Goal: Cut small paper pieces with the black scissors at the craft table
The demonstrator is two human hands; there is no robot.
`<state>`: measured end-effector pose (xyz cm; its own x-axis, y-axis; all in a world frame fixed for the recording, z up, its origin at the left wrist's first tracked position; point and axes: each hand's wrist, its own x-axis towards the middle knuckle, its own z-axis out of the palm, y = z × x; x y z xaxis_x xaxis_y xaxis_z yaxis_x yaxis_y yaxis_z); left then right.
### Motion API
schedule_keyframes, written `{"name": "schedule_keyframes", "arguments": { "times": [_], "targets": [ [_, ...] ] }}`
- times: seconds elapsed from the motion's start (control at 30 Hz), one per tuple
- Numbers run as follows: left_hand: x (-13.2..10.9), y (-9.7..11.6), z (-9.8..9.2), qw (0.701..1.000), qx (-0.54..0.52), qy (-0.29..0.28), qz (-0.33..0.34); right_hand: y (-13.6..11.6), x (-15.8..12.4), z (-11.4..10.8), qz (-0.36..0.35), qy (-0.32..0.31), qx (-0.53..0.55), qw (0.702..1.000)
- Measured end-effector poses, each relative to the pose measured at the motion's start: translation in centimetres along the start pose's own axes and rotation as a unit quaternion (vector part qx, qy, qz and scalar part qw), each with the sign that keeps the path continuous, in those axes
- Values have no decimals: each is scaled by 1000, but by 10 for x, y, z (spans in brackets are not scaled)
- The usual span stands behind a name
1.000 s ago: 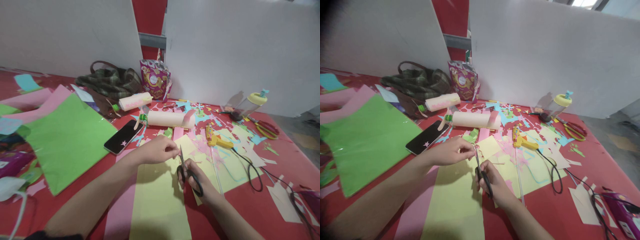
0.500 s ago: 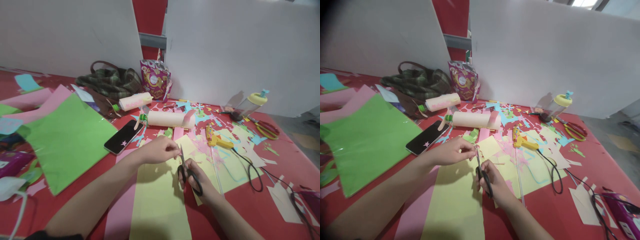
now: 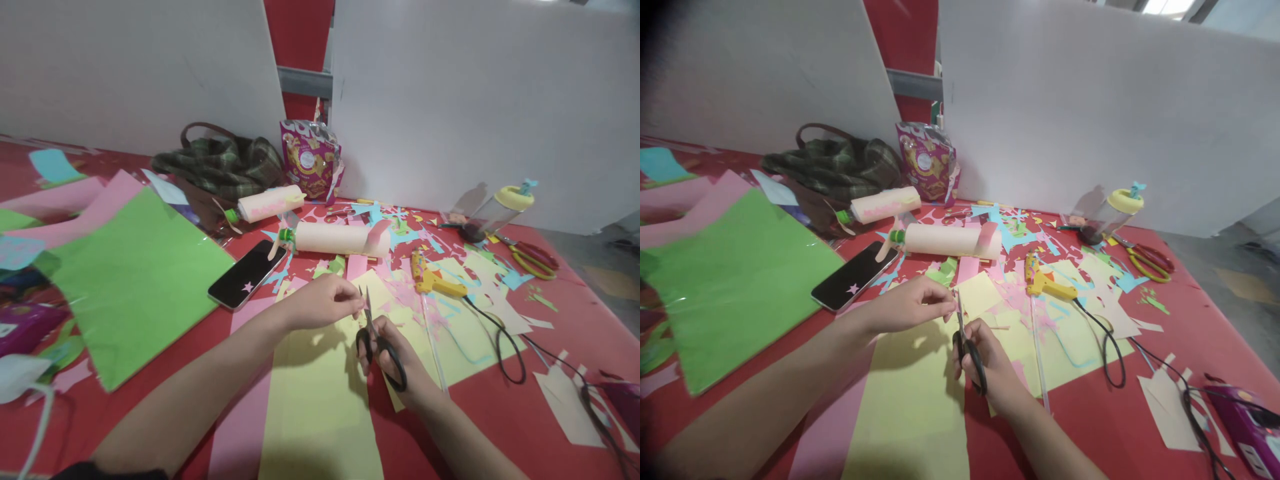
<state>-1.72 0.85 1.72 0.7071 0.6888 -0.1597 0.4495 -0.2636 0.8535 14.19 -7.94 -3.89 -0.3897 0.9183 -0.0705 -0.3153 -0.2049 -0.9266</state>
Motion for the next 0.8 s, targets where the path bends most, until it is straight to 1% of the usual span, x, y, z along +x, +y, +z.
{"name": "schedule_keyframes", "arguments": {
  "times": [0.17,0.27,0.47,0.8],
  "targets": [
    [1,3,4,999,-50,-11,-3,0,-1,0,-14,7,15,1000],
    [2,3,9,997,-79,7,-1,1,-1,1,-18,15,23,999],
    [3,7,16,991,-122,42,-19,1,0,1,-28,26,16,999],
    [5,8,25,980,-187,64,-21,5,-1,1,-27,62,-18,998]
  ]
}}
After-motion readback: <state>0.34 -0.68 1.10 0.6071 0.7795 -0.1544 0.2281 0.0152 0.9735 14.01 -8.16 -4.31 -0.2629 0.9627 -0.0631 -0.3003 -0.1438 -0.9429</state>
